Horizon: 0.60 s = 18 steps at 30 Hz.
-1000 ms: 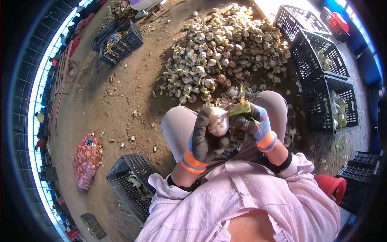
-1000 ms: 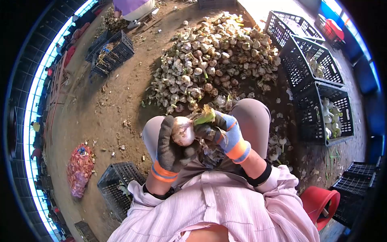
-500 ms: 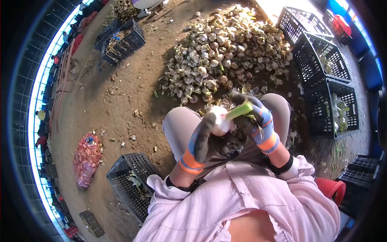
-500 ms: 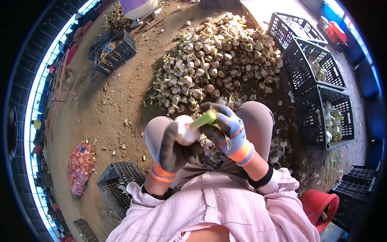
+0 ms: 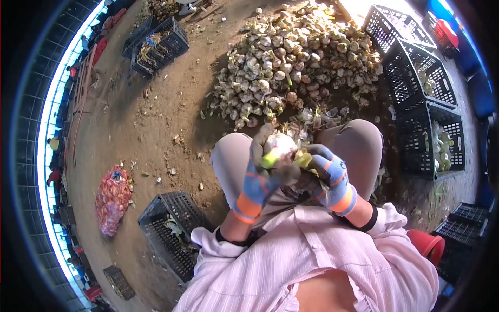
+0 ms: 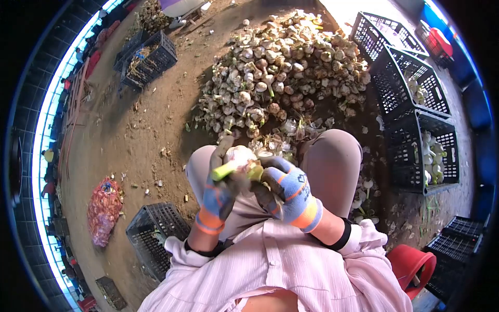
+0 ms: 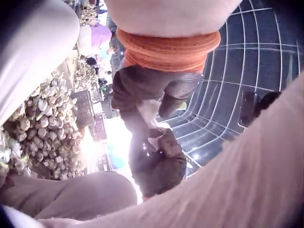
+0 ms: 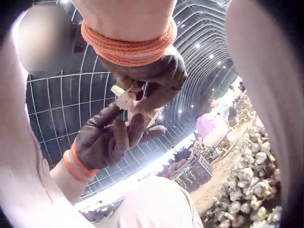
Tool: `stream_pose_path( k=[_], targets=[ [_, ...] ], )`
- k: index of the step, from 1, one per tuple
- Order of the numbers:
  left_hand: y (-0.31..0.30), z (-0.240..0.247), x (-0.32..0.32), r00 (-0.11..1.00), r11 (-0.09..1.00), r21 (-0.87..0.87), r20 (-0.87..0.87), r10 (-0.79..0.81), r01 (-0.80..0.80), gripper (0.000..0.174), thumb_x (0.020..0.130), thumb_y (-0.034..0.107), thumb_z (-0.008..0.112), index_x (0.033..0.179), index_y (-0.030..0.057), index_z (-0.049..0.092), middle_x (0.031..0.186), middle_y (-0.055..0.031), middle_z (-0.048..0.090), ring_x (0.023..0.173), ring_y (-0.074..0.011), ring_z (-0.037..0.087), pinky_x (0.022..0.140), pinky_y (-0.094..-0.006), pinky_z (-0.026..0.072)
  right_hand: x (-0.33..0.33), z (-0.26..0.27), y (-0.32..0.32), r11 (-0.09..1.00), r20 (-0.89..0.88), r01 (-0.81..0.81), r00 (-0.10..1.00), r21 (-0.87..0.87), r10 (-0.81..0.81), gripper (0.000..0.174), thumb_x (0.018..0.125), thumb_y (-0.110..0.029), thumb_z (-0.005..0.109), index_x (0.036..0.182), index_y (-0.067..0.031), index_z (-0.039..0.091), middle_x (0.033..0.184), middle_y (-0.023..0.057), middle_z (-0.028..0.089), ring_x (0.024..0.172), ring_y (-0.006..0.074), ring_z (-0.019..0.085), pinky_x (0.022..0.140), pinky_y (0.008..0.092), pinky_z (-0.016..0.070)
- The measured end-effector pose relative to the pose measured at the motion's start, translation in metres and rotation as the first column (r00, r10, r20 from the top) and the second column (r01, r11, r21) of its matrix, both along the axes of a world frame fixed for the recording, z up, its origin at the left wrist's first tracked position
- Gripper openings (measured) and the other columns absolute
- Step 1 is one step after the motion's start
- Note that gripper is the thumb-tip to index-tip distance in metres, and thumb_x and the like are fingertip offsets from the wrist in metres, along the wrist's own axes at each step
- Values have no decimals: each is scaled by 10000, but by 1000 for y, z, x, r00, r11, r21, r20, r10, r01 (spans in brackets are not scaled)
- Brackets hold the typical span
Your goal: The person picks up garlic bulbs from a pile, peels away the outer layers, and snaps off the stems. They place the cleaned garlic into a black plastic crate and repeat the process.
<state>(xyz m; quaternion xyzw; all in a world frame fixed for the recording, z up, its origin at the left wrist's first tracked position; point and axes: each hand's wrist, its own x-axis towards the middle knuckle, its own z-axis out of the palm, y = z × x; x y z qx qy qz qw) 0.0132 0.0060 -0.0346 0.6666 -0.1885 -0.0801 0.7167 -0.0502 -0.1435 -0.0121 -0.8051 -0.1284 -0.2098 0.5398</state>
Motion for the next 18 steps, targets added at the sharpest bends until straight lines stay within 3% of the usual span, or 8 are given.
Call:
stream_pose_path(
  k=[2, 4, 6, 9, 12, 14, 15, 18],
  targets=[
    [3, 14, -5, 894, 973, -227, -445, -61, -46, 502, 885, 322, 540, 1270, 44, 377, 889, -80, 577, 720, -122, 579, 543, -239, 490, -3, 0, -6, 526, -503, 223, 718, 821, 481, 145, 689, 10, 627, 815, -47, 585, 852, 103, 593, 733, 224, 595, 592, 274, 472],
    [12, 26, -1, 770, 910, -411, -597, -224, -54, 496, 916, 422, 448, 1247, 55, 409, 806, -60, 580, 628, -98, 561, 464, -209, 440, 6, -46, -20, -21, -271, 305, 875, 952, 401, 101, 747, -35, 612, 847, -52, 610, 763, 14, 578, 671, 112, 535, 559, 244, 437],
    [14, 23, -2, 857, 965, -257, -506, -97, -43, 565, 916, 511, 349, 1232, 49, 427, 842, -60, 579, 566, -87, 532, 406, -179, 385, 7, -49, -42, 381, -607, 529, 786, 759, 117, 150, 778, -91, 621, 916, -36, 601, 850, 27, 578, 716, 133, 545, 605, 242, 445],
    [18, 31, -4, 919, 996, -77, -394, 5, -38, 595, 905, 512, 380, 1203, 1, 447, 897, -69, 572, 634, -92, 553, 473, -188, 431, 4, -26, -26, 986, -339, 166, 927, -8, -159, 337, 775, -167, 661, 1054, -14, 549, 983, 94, 554, 860, 209, 559, 733, 293, 454],
    [8, 27, -5, 988, 990, 94, -108, 112, -102, 581, 916, 492, 370, 1213, -3, 443, 948, -93, 577, 809, -111, 545, 699, -228, 441, 6, 18, 3, 952, -351, -42, 924, 304, 153, 372, 752, -131, 678, 1074, -29, 524, 981, 161, 544, 819, 286, 569, 712, 307, 456],
    [5, 27, -9, 979, 992, 50, -163, 125, -118, 583, 915, 489, 378, 1217, -6, 440, 973, -101, 577, 866, -121, 543, 768, -239, 441, 8, 6, 2, 997, -302, -75, 951, -15, 67, 218, 751, -39, 603, 959, -28, 536, 825, 97, 585, 662, 182, 582, 560, 292, 462],
    [6, 30, -9, 967, 993, -11, -229, 108, -114, 593, 909, 497, 389, 1218, -6, 439, 975, -97, 576, 840, -123, 552, 731, -234, 453, 14, -15, -4, 726, -432, 42, 827, 686, 360, 186, 754, -38, 590, 935, -24, 547, 797, 78, 590, 667, 167, 585, 548, 280, 467],
    [18, 21, -8, 891, 959, -281, -445, -92, -41, 744, 831, 621, 428, 1245, 3, 408, 1003, -89, 580, 699, -144, 584, 516, -205, 457, 19, -5, -24, 403, -372, 211, 848, 891, 378, 211, 798, -103, 593, 971, 16, 569, 866, 84, 621, 753, 162, 613, 583, 256, 509]
  ],
)
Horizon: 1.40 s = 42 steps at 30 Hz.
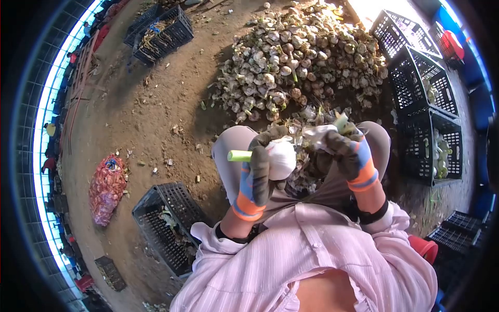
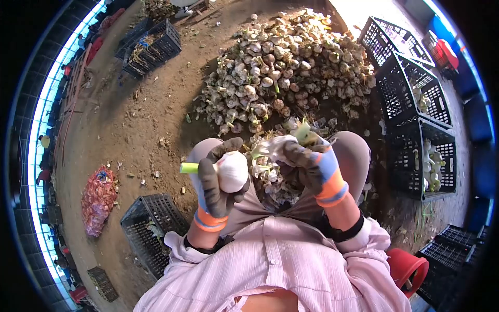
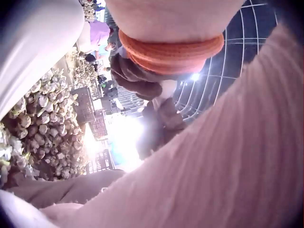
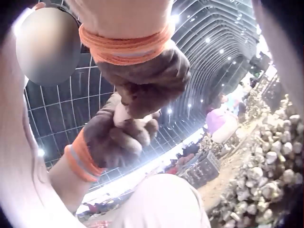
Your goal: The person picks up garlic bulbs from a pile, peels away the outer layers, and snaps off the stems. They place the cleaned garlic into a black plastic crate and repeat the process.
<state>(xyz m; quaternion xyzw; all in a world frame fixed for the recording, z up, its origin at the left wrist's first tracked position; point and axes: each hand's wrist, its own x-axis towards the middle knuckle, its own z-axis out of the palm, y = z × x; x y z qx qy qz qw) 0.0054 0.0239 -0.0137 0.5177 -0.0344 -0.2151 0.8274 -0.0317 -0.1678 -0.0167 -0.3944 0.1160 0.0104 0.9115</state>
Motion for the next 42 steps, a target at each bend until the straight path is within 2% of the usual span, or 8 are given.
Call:
stream_pose_path(
  k=[4, 8, 11, 14, 19, 32, 38, 42],
  targets=[
    [-7, 0, 1, 989, 959, -251, 100, -113, 135, 734, 841, 567, 471, 1299, 9, 345, 1114, -110, 521, 910, -168, 570, 747, -253, 499, -5, -12, 0, 963, 16, -222, 975, 153, 222, 309, 786, -65, 648, 1074, -13, 549, 1000, 67, 607, 837, 135, 596, 721, 257, 501],
    [7, -82, 9, 948, 921, 339, 176, -264, 193, 617, 892, 434, 483, 1277, -34, 361, 1154, -151, 523, 1001, -210, 558, 828, -299, 479, -22, -5, 23, 904, 222, 3, 970, -427, 101, 289, 745, -73, 672, 1005, -11, 562, 891, 36, 612, 798, 113, 578, 703, 232, 486],
    [7, -28, 4, 977, 964, -168, -22, -212, 205, 456, 944, 316, 414, 1237, -33, 424, 1126, -137, 542, 990, -196, 555, 841, -308, 470, -16, -22, 8, 998, -102, 58, 993, -30, -61, 246, 739, -52, 638, 971, -1, 572, 772, 53, 610, 668, 134, 589, 580, 270, 506],
    [3, -5, -1, 969, 989, -48, 211, -129, 142, 410, 961, 284, 380, 1208, -32, 468, 1114, -134, 551, 982, -186, 552, 850, -312, 454, -15, -12, -1, 136, 2, -13, 993, -991, 115, 259, 770, -27, 624, 1022, -7, 567, 868, 50, 614, 729, 139, 585, 602, 274, 497],
    [-6, -8, -4, 799, 936, 320, 596, -80, -144, 369, 945, 247, 409, 1148, -42, 517, 1065, -157, 564, 941, -237, 549, 849, -324, 424, -16, 15, 15, 887, -61, -272, 961, -373, 269, 337, 793, -156, 681, 1058, 6, 551, 908, 32, 619, 777, 94, 555, 659, 238, 466],
    [-6, 3, -4, 662, 859, 459, 720, -210, -227, 381, 938, 283, 419, 1102, -31, 562, 973, -166, 598, 939, -277, 533, 832, -343, 410, -15, 31, 20, 762, 47, -231, 945, -605, 324, 223, 835, -77, 607, 1041, -9, 555, 859, 20, 572, 780, 76, 540, 651, 232, 475],
    [-2, 9, -10, 813, 916, 377, 570, -116, -134, 364, 913, 255, 497, 1119, -39, 554, 961, -154, 597, 924, -221, 546, 817, -307, 424, -21, 14, 2, 952, -13, -289, 957, -96, 289, 284, 789, -72, 658, 1046, -5, 557, 919, 42, 589, 866, 106, 578, 760, 252, 480],
    [0, 8, -9, 816, 845, 515, 545, -192, -145, 339, 913, 214, 490, 1123, -46, 549, 973, -126, 589, 908, -190, 547, 796, -287, 426, -25, 34, 15, 522, 134, -66, 932, -850, 337, 218, 795, -61, 625, 992, 6, 561, 836, 78, 635, 744, 127, 610, 665, 273, 487]
  ],
)
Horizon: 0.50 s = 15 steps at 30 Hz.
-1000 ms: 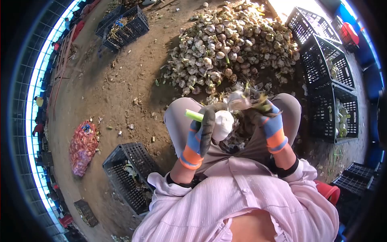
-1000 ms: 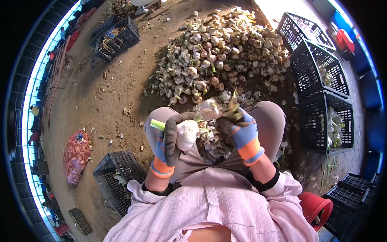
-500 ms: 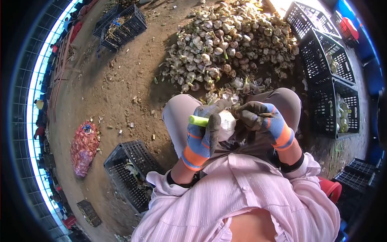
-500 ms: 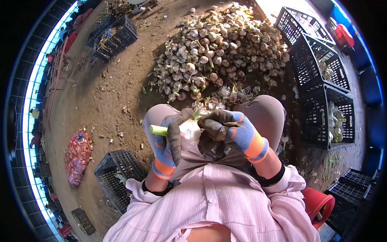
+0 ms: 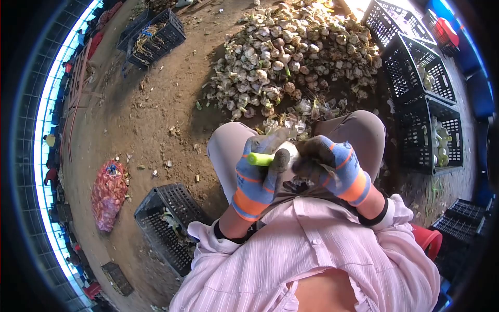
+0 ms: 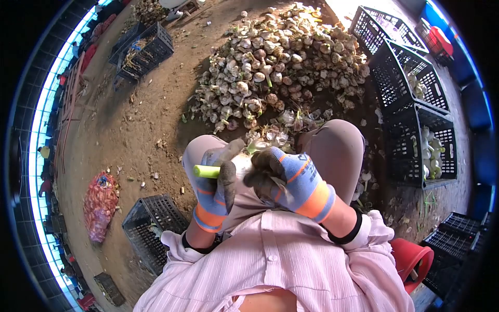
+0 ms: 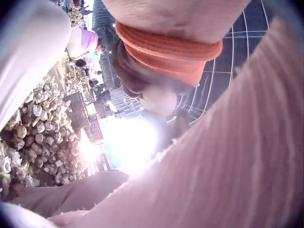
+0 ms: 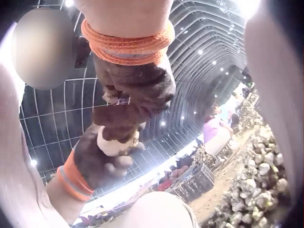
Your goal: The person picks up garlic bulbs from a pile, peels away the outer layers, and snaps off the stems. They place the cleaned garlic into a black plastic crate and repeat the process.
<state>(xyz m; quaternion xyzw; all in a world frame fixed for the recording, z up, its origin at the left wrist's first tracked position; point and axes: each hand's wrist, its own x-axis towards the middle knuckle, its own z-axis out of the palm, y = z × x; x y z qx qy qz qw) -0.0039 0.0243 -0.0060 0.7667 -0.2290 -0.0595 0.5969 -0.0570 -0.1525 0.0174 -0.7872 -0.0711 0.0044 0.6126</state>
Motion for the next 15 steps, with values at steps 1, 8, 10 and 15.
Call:
stream_pose_path(
  k=[1, 8, 10, 15],
  targets=[
    [2, 1, -1, 997, 999, -33, -71, -20, 17, 329, 910, 200, 491, 1121, -44, 552, 979, -130, 588, 909, -201, 548, 798, -293, 427, 4, -10, -7, 1000, 92, 21, 996, -9, -20, 186, 794, -60, 622, 961, 3, 571, 807, 86, 638, 708, 124, 609, 638, 268, 487],
    [5, -7, 6, 966, 994, -44, 244, -89, 103, 276, 873, 102, 512, 1098, -50, 557, 1033, -135, 572, 895, -211, 552, 800, -284, 421, 11, -27, -12, 829, -262, 57, 959, 557, 110, 227, 833, -84, 596, 1044, -16, 549, 923, 55, 601, 761, 80, 563, 641, 202, 468],
    [2, 1, 8, 890, 990, 71, 434, -141, 122, 267, 870, 84, 502, 1092, -53, 560, 1044, -142, 566, 902, -221, 550, 807, -290, 421, 12, -19, -5, 982, 11, -88, 996, 170, 88, 309, 812, -109, 647, 1082, -11, 534, 951, 30, 583, 814, 89, 561, 719, 227, 469],
    [8, -3, 6, 972, 976, -118, 171, -161, 182, 271, 849, 61, 506, 1094, -38, 566, 1056, -173, 565, 893, -288, 552, 824, -332, 435, 14, -16, -17, 766, -439, 116, 869, 632, 231, 265, 817, -125, 652, 1040, -4, 576, 822, 20, 623, 780, 100, 592, 700, 216, 475]
  ],
)
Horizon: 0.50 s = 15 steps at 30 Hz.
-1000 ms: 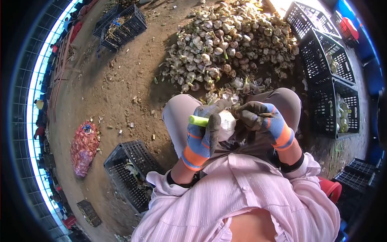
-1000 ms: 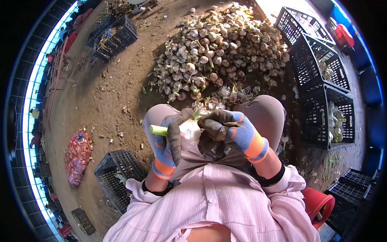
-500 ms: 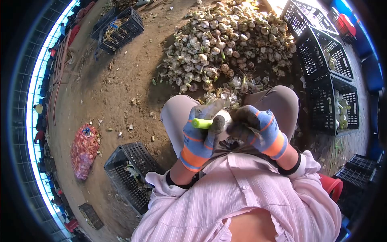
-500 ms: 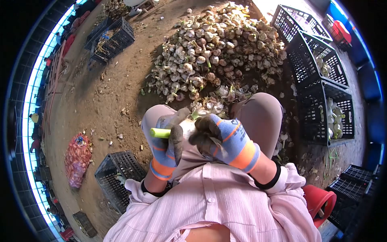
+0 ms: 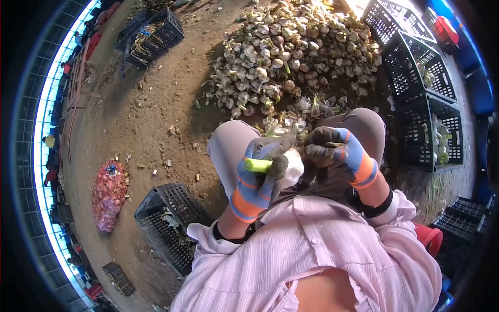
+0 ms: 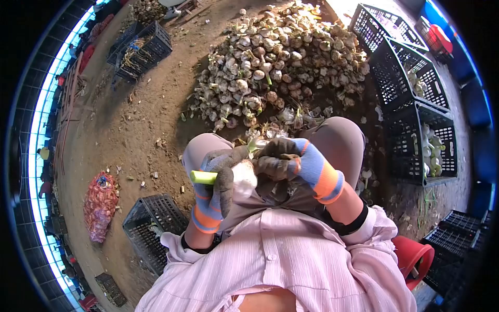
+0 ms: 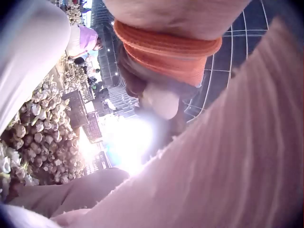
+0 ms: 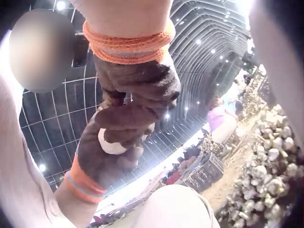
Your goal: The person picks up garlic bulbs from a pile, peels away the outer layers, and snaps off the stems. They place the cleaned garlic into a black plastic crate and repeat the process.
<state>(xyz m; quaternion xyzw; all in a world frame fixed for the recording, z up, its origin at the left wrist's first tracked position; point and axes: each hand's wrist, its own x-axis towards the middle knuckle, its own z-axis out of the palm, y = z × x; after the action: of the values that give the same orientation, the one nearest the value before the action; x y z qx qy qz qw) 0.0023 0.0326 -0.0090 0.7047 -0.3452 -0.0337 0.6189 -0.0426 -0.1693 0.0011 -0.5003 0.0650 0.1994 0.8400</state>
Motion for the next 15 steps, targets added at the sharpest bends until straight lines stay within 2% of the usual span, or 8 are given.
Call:
stream_pose_path(
  k=[3, 4, 6, 7, 10, 11, 13, 15],
  targets=[
    [1, 3, -2, 997, 991, 111, 15, 71, -72, 274, 851, 87, 516, 1094, -21, 577, 1029, -169, 575, 914, -294, 552, 833, -342, 431, -7, 6, 0, 997, -93, 68, 994, 35, -65, 280, 811, -119, 657, 1045, 8, 571, 855, 20, 618, 812, 88, 577, 698, 207, 470],
    [-1, 3, -2, 993, 987, 129, 85, 81, -92, 274, 852, 100, 519, 1093, -13, 582, 1027, -170, 577, 925, -298, 552, 835, -347, 430, -9, -7, 5, 991, 69, 114, 990, 67, -119, 286, 820, -144, 651, 1050, 4, 570, 870, 18, 607, 823, 66, 550, 693, 199, 465],
    [-6, 3, -2, 971, 979, 160, 219, 93, -130, 274, 855, 126, 526, 1089, 1, 593, 1022, -173, 581, 945, -307, 550, 839, -357, 430, -9, 0, 14, 937, 324, 114, 946, -330, -1, 223, 835, -155, 617, 993, -5, 569, 852, 38, 599, 821, 46, 526, 687, 182, 456],
    [-6, 3, -2, 976, 983, 138, 194, 95, -123, 272, 853, 128, 531, 1087, 5, 594, 1020, -172, 581, 943, -311, 552, 831, -360, 435, -8, 11, 15, 814, 423, 163, 899, -558, 110, 192, 843, -147, 598, 970, -7, 567, 836, 46, 600, 812, 45, 529, 686, 178, 451],
    [-3, 0, -3, 987, 991, 74, 122, 103, -112, 267, 847, 134, 547, 1081, 15, 596, 1015, -169, 580, 937, -324, 558, 807, -366, 451, -9, 13, 6, 990, -44, 21, 999, -143, -27, 168, 834, -134, 605, 931, -5, 560, 819, 54, 611, 750, 79, 569, 629, 203, 464],
    [-3, 1, -3, 981, 987, 96, 159, 116, -132, 263, 844, 132, 553, 1077, 16, 596, 1013, -172, 579, 932, -325, 560, 802, -366, 453, -8, 14, 2, 988, -44, 58, 997, -144, -65, 195, 830, -155, 625, 937, -6, 559, 791, 37, 623, 669, 135, 607, 565, 241, 480],
    [-3, 5, -2, 962, 975, 136, 233, 142, -177, 256, 839, 128, 566, 1068, 17, 597, 1008, -176, 577, 922, -325, 565, 792, -365, 457, -13, 11, 8, 971, 220, 229, 953, -75, -208, 214, 804, -159, 658, 920, -9, 559, 751, 49, 634, 635, 165, 627, 532, 277, 488],
    [-6, 6, -5, 958, 970, 165, 255, 134, -180, 253, 834, 117, 575, 1065, 16, 593, 1004, -180, 579, 933, -310, 570, 800, -355, 460, -16, 19, 12, 715, 544, 310, 831, -627, 117, 207, 786, -136, 669, 914, -14, 562, 723, 77, 631, 645, 144, 625, 563, 276, 487]
  ],
)
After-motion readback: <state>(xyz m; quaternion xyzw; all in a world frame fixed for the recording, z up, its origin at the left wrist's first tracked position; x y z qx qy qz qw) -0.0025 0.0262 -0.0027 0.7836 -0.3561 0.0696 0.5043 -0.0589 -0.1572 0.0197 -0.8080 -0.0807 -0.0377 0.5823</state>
